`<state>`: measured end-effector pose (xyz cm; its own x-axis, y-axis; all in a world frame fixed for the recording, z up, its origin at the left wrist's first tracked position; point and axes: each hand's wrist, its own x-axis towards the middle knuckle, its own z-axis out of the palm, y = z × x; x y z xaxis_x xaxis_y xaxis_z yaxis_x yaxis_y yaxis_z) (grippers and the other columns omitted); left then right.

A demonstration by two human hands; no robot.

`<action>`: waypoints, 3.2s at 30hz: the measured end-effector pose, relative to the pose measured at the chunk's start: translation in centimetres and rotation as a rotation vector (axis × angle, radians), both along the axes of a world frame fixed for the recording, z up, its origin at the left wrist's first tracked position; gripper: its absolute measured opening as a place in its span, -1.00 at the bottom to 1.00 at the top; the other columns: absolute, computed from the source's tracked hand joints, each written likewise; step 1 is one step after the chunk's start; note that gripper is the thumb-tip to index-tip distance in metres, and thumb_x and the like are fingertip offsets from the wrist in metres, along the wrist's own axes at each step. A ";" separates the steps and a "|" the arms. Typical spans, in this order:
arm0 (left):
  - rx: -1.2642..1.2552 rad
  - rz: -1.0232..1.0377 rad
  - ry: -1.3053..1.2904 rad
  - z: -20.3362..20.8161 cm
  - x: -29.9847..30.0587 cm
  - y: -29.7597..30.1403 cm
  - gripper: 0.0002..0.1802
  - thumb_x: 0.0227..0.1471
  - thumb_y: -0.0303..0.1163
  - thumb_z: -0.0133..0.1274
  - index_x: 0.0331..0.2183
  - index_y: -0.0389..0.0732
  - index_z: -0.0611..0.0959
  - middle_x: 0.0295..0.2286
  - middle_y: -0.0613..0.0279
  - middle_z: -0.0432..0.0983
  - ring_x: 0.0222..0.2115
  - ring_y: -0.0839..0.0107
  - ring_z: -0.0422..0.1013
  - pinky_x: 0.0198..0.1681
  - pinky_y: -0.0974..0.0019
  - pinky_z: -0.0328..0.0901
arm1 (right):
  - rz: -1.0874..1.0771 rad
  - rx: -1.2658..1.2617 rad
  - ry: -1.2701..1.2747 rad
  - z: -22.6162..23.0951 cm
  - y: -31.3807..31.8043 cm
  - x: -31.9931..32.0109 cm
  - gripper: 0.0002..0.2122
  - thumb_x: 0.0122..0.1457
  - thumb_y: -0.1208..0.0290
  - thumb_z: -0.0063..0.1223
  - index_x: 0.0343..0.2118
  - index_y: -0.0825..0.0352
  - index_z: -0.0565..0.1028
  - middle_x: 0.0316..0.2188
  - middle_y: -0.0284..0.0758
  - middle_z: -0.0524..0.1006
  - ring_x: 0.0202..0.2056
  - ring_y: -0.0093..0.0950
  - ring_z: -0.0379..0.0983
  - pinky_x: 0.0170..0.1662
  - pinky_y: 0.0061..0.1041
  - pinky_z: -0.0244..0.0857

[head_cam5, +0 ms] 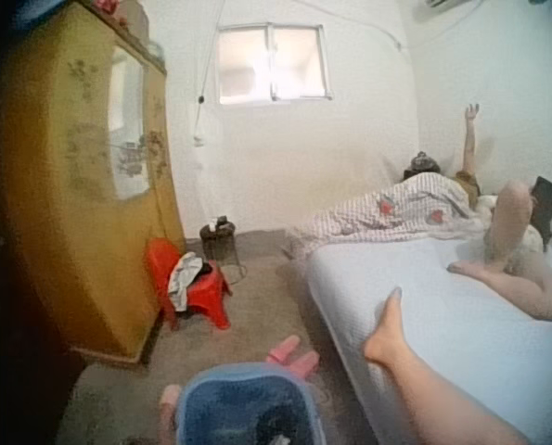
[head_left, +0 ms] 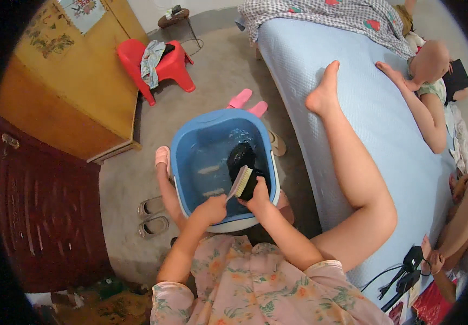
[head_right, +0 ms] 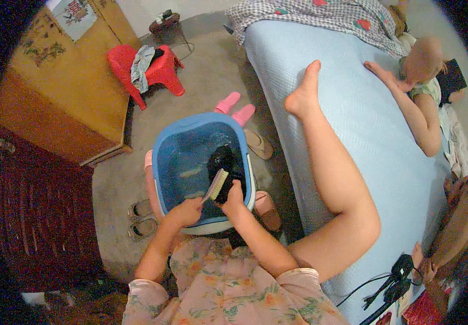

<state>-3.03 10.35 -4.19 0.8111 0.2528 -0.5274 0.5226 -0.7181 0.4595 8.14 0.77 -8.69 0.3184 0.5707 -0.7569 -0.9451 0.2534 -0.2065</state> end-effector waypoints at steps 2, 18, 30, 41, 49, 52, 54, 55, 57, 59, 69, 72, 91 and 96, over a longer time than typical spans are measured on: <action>0.014 0.031 0.011 0.7 -0.4 -1.4 -0.84 -0.19 -0.47 -0.27 -0.45 -0.29 0.33 -0.51 -0.14 0.36 -0.45 -0.03 0.30 -0.43 0.10 0.20 | -0.022 -0.003 0.021 -0.9 0.2 0.1 -0.66 -0.06 0.08 -0.42 -0.26 0.08 0.30 -0.26 -0.32 0.31 -0.30 -0.33 0.22 -0.31 -0.25 0.11; 0.154 0.120 -0.070 3.5 -1.8 -6.4 -0.82 -0.24 -0.53 -0.23 -0.45 -0.37 0.34 -0.52 -0.21 0.37 -0.45 -0.05 0.33 -0.39 0.08 0.24 | -0.080 0.132 -0.067 -3.1 0.6 0.3 -0.73 -0.02 0.09 -0.46 -0.56 0.15 0.26 -0.56 -0.37 0.27 -0.48 -0.37 0.20 -0.46 -0.28 0.09; 0.471 0.082 -0.073 1.0 3.2 -2.2 -0.84 -0.19 -0.48 -0.20 -0.46 -0.33 0.38 -0.56 -0.04 0.42 -0.51 0.10 0.39 -0.48 0.17 0.30 | 0.017 0.081 0.077 -1.4 -0.2 0.5 -0.60 -0.01 0.06 -0.47 -0.14 0.15 0.20 -0.18 -0.29 0.26 -0.18 -0.33 0.18 -0.22 -0.25 0.13; 0.399 0.185 0.100 -6.5 8.9 5.1 -0.77 -0.23 -0.45 -0.17 -0.44 -0.31 0.49 -0.43 -0.09 0.40 -0.38 0.03 0.35 -0.35 0.11 0.26 | -0.022 0.006 0.126 -2.5 0.3 0.0 -0.57 -0.01 0.06 -0.44 -0.15 0.24 0.22 -0.24 -0.25 0.30 -0.29 -0.29 0.26 -0.34 -0.36 0.19; 0.346 0.140 0.209 -7.7 10.9 7.8 -0.73 -0.21 -0.42 -0.17 -0.40 -0.32 0.49 -0.37 -0.09 0.38 -0.32 0.09 0.34 -0.29 0.16 0.24 | 0.009 -0.025 0.081 0.0 0.0 0.4 -0.56 -0.02 0.06 -0.39 -0.10 0.19 0.15 -0.18 -0.27 0.26 -0.21 -0.30 0.20 -0.20 -0.27 0.11; 0.190 0.085 0.320 -6.0 9.2 6.8 -0.70 -0.24 -0.44 -0.18 -0.35 -0.32 0.44 -0.37 -0.14 0.36 -0.33 0.00 0.31 -0.26 0.13 0.21 | 0.010 -0.079 0.079 1.6 0.0 0.5 -0.54 -0.05 0.05 -0.34 -0.09 0.16 0.14 -0.14 -0.29 0.22 -0.14 -0.32 0.14 -0.16 -0.21 0.06; 0.165 0.061 0.239 -4.5 7.2 5.2 -0.71 -0.24 -0.45 -0.19 -0.35 -0.32 0.42 -0.39 -0.15 0.36 -0.33 -0.01 0.30 -0.27 0.13 0.21 | 0.029 -0.057 0.071 1.4 -0.4 0.3 -0.54 -0.07 0.04 -0.31 -0.09 0.14 0.15 -0.13 -0.31 0.20 -0.13 -0.34 0.12 -0.15 -0.19 0.03; 0.131 0.039 0.145 -4.4 6.2 4.6 -0.71 -0.24 -0.46 -0.20 -0.35 -0.33 0.40 -0.40 -0.16 0.36 -0.34 -0.02 0.30 -0.27 0.13 0.20 | 0.049 -0.019 0.058 1.7 -0.6 0.3 -0.54 -0.07 0.04 -0.31 -0.10 0.14 0.15 -0.14 -0.31 0.20 -0.15 -0.34 0.13 -0.15 -0.18 0.01; 0.132 0.026 0.089 -4.7 4.0 3.4 -0.71 -0.25 -0.49 -0.20 -0.34 -0.33 0.37 -0.48 -0.19 0.37 -0.40 -0.07 0.31 -0.37 0.07 0.23 | -0.005 -0.001 0.070 1.6 -0.5 0.1 -0.58 -0.07 0.03 -0.32 -0.15 0.14 0.20 -0.20 -0.32 0.25 -0.20 -0.36 0.14 -0.19 -0.22 0.01; 0.128 0.015 0.093 -1.1 3.7 1.1 -0.73 -0.25 -0.50 -0.20 -0.36 -0.35 0.35 -0.49 -0.21 0.36 -0.40 -0.08 0.30 -0.38 0.07 0.22 | -0.029 -0.016 0.071 0.5 -0.6 0.3 -0.61 -0.06 0.03 -0.34 -0.21 0.13 0.25 -0.25 -0.34 0.29 -0.24 -0.37 0.16 -0.24 -0.27 0.02; 0.134 -0.063 0.032 5.2 0.6 -4.6 -0.86 -0.21 -0.52 -0.27 -0.47 -0.35 0.30 -0.53 -0.20 0.36 -0.45 -0.07 0.31 -0.40 0.04 0.21 | -0.260 0.261 -0.059 -6.8 0.5 0.2 -0.75 -0.05 0.06 -0.38 -0.54 0.08 0.30 -0.44 -0.36 0.28 -0.40 -0.31 0.20 -0.41 -0.27 0.12; 0.140 -0.085 -0.010 4.4 -0.5 -4.5 -0.78 -0.23 -0.50 -0.22 -0.41 -0.36 0.29 -0.52 -0.22 0.37 -0.45 -0.07 0.32 -0.40 0.04 0.23 | -0.170 0.201 -0.009 -6.0 0.6 0.1 -0.72 -0.08 0.03 -0.38 -0.49 0.12 0.28 -0.44 -0.32 0.25 -0.40 -0.30 0.18 -0.41 -0.26 0.12; 0.376 0.059 -0.004 1.1 3.6 -0.7 -0.74 -0.25 -0.52 -0.17 -0.39 -0.42 0.28 -0.53 -0.18 0.38 -0.49 -0.03 0.36 -0.46 0.10 0.28 | 0.008 0.147 0.116 -1.2 -0.1 0.4 -0.59 -0.07 0.02 -0.42 -0.21 0.14 0.23 -0.26 -0.29 0.28 -0.28 -0.33 0.20 -0.38 -0.25 0.16; 0.379 0.165 0.101 -3.7 6.4 3.5 -0.78 -0.18 -0.47 -0.20 -0.39 -0.35 0.36 -0.43 -0.07 0.40 -0.37 0.04 0.35 -0.31 0.15 0.24 | 0.010 0.145 0.130 -2.1 -0.2 0.4 -0.59 -0.06 0.07 -0.37 -0.19 0.22 0.22 -0.30 -0.25 0.29 -0.32 -0.32 0.23 -0.39 -0.29 0.19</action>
